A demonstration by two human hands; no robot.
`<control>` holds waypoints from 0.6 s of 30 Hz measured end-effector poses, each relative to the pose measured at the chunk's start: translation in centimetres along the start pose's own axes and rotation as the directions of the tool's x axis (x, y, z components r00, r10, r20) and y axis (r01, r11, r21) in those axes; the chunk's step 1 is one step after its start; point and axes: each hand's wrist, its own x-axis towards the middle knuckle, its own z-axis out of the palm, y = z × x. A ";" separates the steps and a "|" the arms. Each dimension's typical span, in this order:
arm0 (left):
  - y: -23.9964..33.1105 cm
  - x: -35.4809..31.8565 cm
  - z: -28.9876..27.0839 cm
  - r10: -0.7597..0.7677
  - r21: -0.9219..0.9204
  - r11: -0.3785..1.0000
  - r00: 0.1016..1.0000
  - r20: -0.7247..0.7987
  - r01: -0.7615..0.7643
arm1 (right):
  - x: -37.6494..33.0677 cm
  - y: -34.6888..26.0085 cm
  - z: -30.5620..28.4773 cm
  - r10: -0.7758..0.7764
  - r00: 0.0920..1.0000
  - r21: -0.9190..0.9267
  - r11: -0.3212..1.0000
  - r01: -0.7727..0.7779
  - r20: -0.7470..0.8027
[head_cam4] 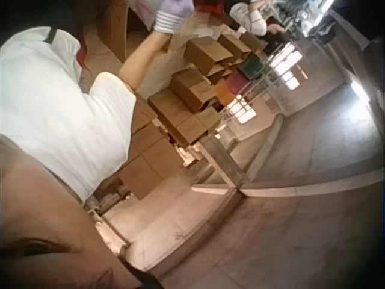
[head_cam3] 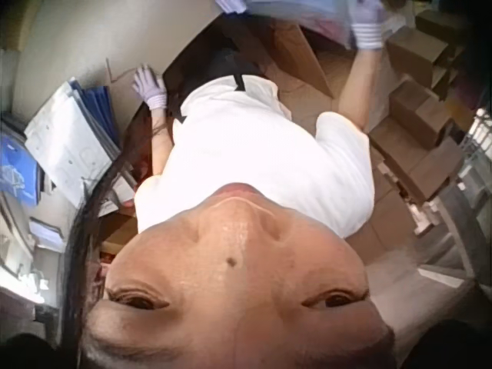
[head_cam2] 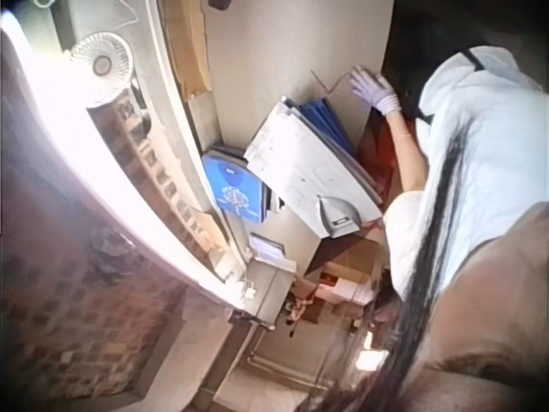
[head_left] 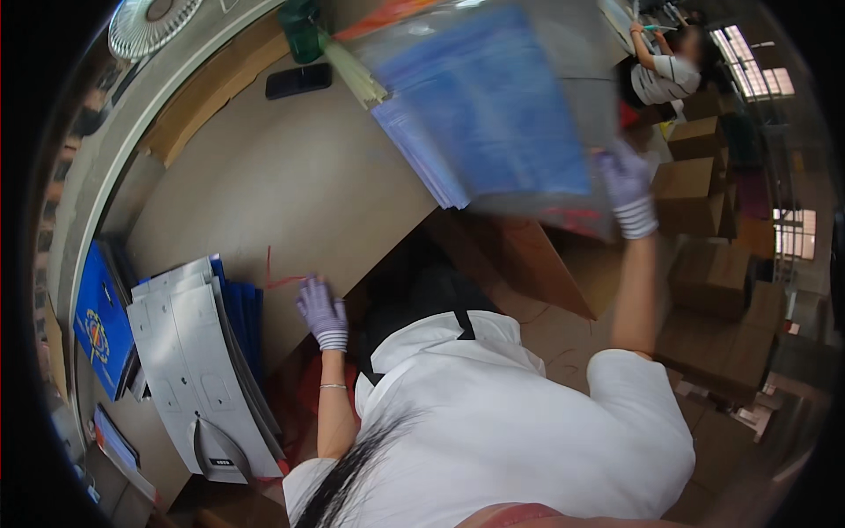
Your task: Packaging folded shirts into plastic bags at a manufacturing facility.
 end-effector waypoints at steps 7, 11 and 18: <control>13.1 6.5 1.5 0.711 -0.645 0.662 0.592 0.379 -0.381 | 9.5 10.1 0.6 0.134 0.980 -0.348 0.920 -0.178 -0.146; 17.5 8.3 3.5 0.726 -0.827 0.549 0.559 0.400 -0.122 | 13.5 18.2 13.8 0.128 0.991 -0.416 0.899 -0.134 -0.041; 17.5 11.7 -5.5 0.470 -0.777 0.627 0.769 0.433 0.054 | 12.7 17.3 19.4 0.016 0.952 -0.359 0.928 0.100 0.306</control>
